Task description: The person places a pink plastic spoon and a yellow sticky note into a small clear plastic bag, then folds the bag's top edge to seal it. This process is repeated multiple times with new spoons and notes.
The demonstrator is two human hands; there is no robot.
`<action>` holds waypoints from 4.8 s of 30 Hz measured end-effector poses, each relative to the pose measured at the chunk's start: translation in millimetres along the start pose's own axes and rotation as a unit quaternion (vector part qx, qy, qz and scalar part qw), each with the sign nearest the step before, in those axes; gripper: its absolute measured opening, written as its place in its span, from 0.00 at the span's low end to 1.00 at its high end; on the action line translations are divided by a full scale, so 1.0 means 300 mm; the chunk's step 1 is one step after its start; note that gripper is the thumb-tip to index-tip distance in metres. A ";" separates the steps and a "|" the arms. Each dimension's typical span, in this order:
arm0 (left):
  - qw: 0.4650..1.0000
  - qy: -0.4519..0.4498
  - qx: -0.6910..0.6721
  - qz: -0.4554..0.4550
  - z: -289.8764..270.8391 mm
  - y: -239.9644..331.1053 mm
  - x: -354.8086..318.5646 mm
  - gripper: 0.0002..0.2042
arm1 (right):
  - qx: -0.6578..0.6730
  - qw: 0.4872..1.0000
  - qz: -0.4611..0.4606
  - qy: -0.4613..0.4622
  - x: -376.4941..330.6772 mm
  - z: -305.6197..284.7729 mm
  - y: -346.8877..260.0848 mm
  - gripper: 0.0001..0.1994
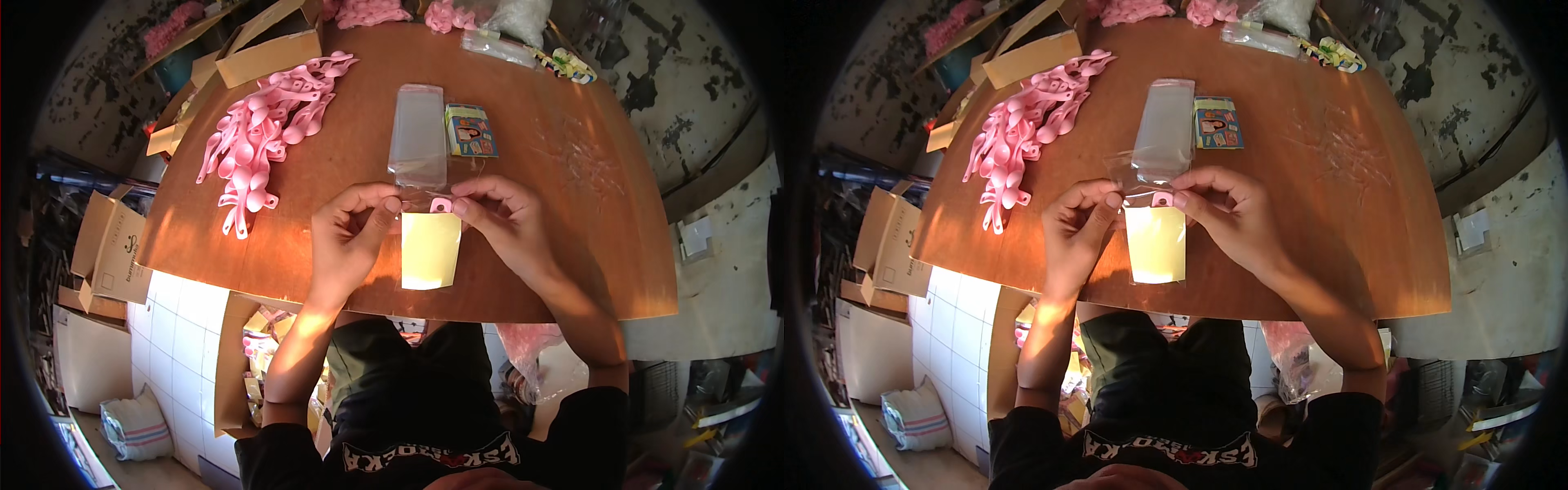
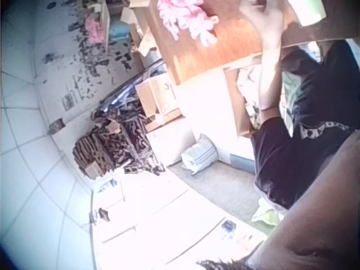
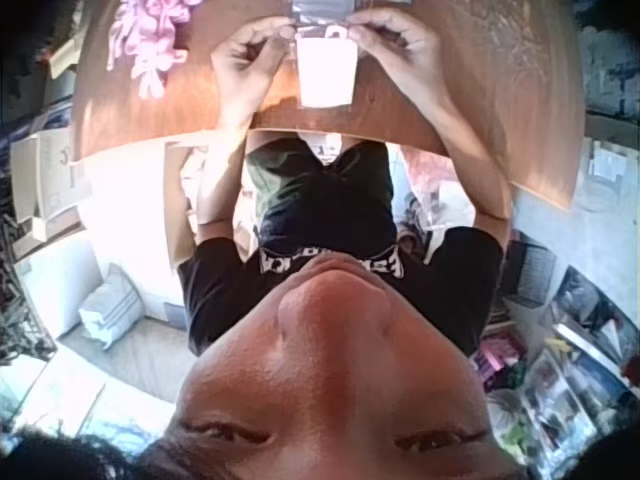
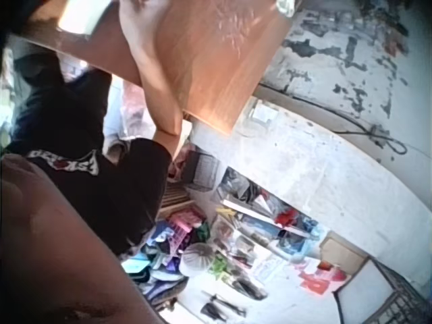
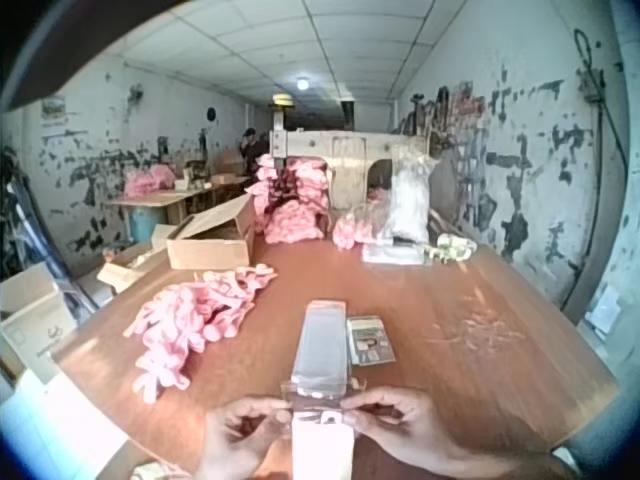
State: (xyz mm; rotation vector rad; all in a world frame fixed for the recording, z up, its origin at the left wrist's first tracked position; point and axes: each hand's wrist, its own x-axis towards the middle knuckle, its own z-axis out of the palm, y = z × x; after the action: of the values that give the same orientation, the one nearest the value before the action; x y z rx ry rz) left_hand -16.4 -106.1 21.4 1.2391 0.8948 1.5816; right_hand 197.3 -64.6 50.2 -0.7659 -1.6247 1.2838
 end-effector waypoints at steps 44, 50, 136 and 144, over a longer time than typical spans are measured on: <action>0.960 -0.188 0.193 -0.074 -0.151 0.139 -0.252 0.25 | -0.017 0.980 0.018 -0.198 -0.074 0.045 -0.021 0.19; 0.881 -0.163 0.389 -0.214 -0.498 0.130 -0.524 0.34 | -0.372 0.896 -0.231 -0.080 0.097 -0.001 0.059 0.14; 0.976 -0.199 0.089 0.012 -0.007 -0.014 0.212 0.13 | -0.022 0.993 -0.068 -0.089 0.123 -0.012 0.042 0.08; 0.958 -0.107 0.199 0.177 0.030 0.013 0.184 0.12 | -0.049 0.994 0.021 -0.097 0.096 -0.013 0.024 0.12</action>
State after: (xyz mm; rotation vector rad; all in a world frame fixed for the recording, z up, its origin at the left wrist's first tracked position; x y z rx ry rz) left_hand -13.2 -55.1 44.5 1.9067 0.9139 1.5395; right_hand 188.9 -35.9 51.2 -0.7582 -1.8474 1.3497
